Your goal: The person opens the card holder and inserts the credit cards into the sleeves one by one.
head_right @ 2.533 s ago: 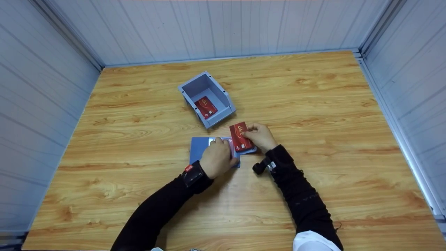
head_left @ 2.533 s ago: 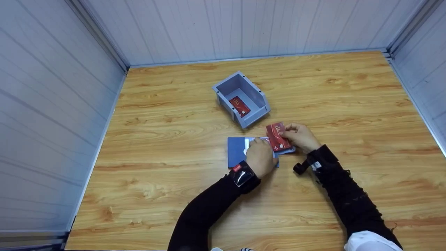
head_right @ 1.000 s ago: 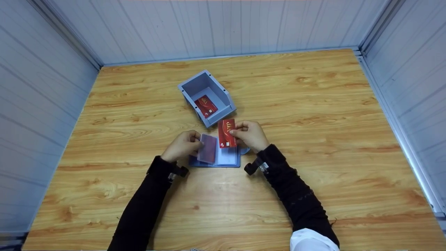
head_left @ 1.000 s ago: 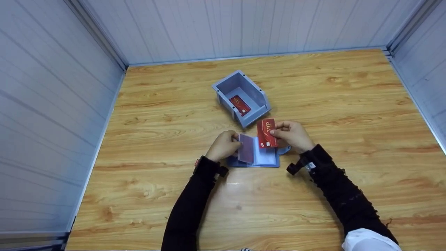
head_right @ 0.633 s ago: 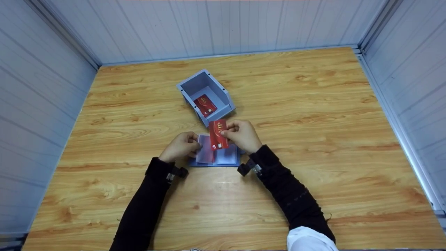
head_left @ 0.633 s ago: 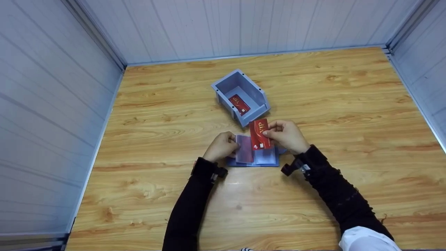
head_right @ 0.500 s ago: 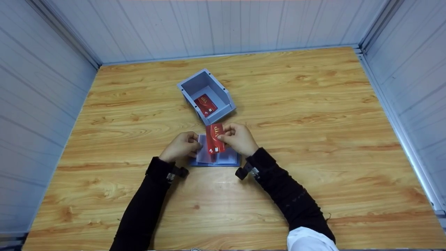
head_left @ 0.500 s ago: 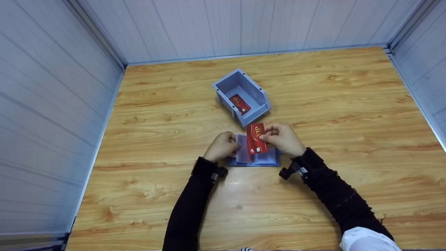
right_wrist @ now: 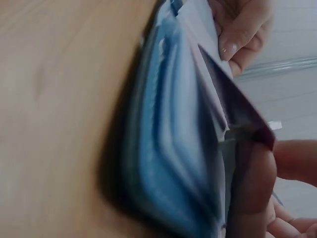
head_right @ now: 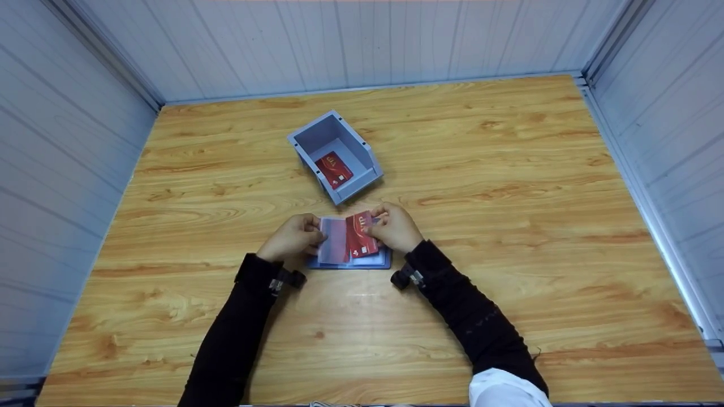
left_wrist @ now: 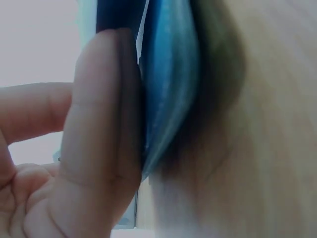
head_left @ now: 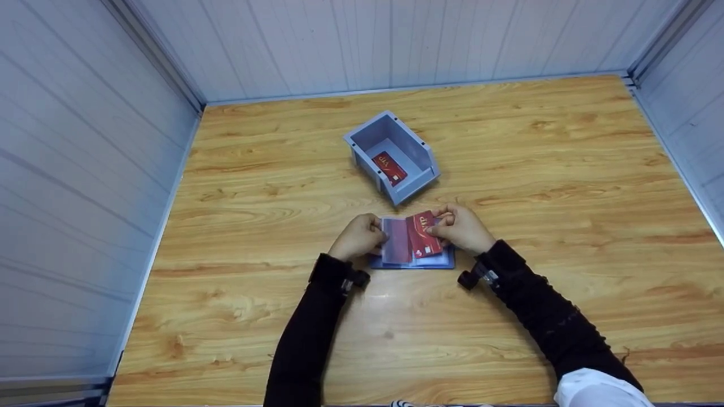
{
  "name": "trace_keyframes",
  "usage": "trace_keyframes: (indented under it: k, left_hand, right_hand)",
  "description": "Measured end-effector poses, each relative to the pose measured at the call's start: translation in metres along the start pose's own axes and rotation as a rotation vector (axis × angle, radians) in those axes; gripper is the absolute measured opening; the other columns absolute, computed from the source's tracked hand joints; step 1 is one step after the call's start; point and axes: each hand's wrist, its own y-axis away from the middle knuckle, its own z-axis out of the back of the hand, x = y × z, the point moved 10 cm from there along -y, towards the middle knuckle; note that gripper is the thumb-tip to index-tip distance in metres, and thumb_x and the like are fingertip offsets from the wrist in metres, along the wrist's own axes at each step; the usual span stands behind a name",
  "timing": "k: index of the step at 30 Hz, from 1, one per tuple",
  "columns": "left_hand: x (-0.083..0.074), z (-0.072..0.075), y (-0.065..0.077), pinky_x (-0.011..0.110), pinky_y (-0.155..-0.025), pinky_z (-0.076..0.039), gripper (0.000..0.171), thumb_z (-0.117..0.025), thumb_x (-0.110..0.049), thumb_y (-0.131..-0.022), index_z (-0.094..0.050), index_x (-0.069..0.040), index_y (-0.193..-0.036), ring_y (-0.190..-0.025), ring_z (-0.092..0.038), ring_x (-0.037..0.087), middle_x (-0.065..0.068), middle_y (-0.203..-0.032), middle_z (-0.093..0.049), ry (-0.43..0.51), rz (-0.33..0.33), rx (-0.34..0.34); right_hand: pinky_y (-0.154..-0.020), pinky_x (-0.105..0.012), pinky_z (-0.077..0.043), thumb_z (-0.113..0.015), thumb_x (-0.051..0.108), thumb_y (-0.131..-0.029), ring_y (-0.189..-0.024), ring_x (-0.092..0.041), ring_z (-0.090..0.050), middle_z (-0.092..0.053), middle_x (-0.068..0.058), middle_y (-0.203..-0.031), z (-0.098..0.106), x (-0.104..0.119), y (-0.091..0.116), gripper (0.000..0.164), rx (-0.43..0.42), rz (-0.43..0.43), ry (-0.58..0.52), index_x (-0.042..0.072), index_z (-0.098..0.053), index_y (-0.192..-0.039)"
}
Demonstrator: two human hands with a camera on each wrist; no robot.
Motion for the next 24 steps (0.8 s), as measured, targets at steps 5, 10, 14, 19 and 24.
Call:
trace_keyframes:
  k: [5,10,14,19,24]
  left_hand:
    - [0.0,0.0,0.0,0.023,-0.055,-0.057,0.009,-0.057,0.004,-0.087,-0.05,-0.001,-0.089,-0.053,-0.058,0.01,0.002,-0.071,-0.057,0.01,0.005,0.003]
    - [0.002,-0.001,-0.001,0.023,-0.055,-0.057,0.008,-0.057,0.004,-0.088,-0.051,0.002,-0.094,-0.053,-0.058,0.011,0.003,-0.074,-0.057,0.02,0.021,0.012]
    - [0.003,-0.001,-0.002,0.023,-0.055,-0.057,0.01,-0.057,0.005,-0.088,-0.052,0.004,-0.097,-0.053,-0.058,0.011,0.003,-0.075,-0.057,0.027,0.031,0.017]
    - [0.003,-0.002,-0.002,0.023,-0.056,-0.057,0.01,-0.057,0.004,-0.089,-0.053,0.005,-0.098,-0.055,-0.059,0.011,0.004,-0.077,-0.057,0.017,0.036,0.021]
    - [0.004,-0.002,-0.001,0.024,-0.058,-0.058,0.012,-0.057,0.004,-0.089,-0.053,0.005,-0.1,-0.058,-0.059,0.012,0.005,-0.078,-0.058,0.015,0.04,0.021]
  right_hand:
    - [-0.049,-0.02,-0.053,-0.07,0.003,-0.084,-0.049,-0.005,-0.057,-0.059,0.004,-0.064,0.0,-0.001,0.002,0.043,0.023,-0.003,0.029,-0.013,-0.047,-0.117]
    - [-0.048,-0.021,-0.053,-0.071,0.003,-0.084,-0.048,-0.006,-0.058,-0.059,0.002,-0.067,0.0,0.0,0.003,0.043,0.026,0.007,0.07,-0.012,-0.048,-0.116]
    - [-0.049,-0.022,-0.054,-0.072,0.005,-0.084,-0.049,-0.006,-0.059,-0.061,0.0,-0.068,-0.003,0.002,0.002,0.041,0.043,0.016,0.108,-0.011,-0.05,-0.115]
    - [-0.048,-0.022,-0.054,-0.073,0.008,-0.084,-0.049,-0.007,-0.06,-0.062,-0.002,-0.068,-0.007,0.004,0.001,0.041,0.051,0.027,0.145,-0.011,-0.051,-0.114]
    - [-0.047,-0.023,-0.054,-0.074,0.01,-0.083,-0.048,-0.008,-0.059,-0.062,-0.001,-0.067,-0.01,0.005,0.001,0.042,0.064,0.007,0.171,-0.008,-0.051,-0.113]
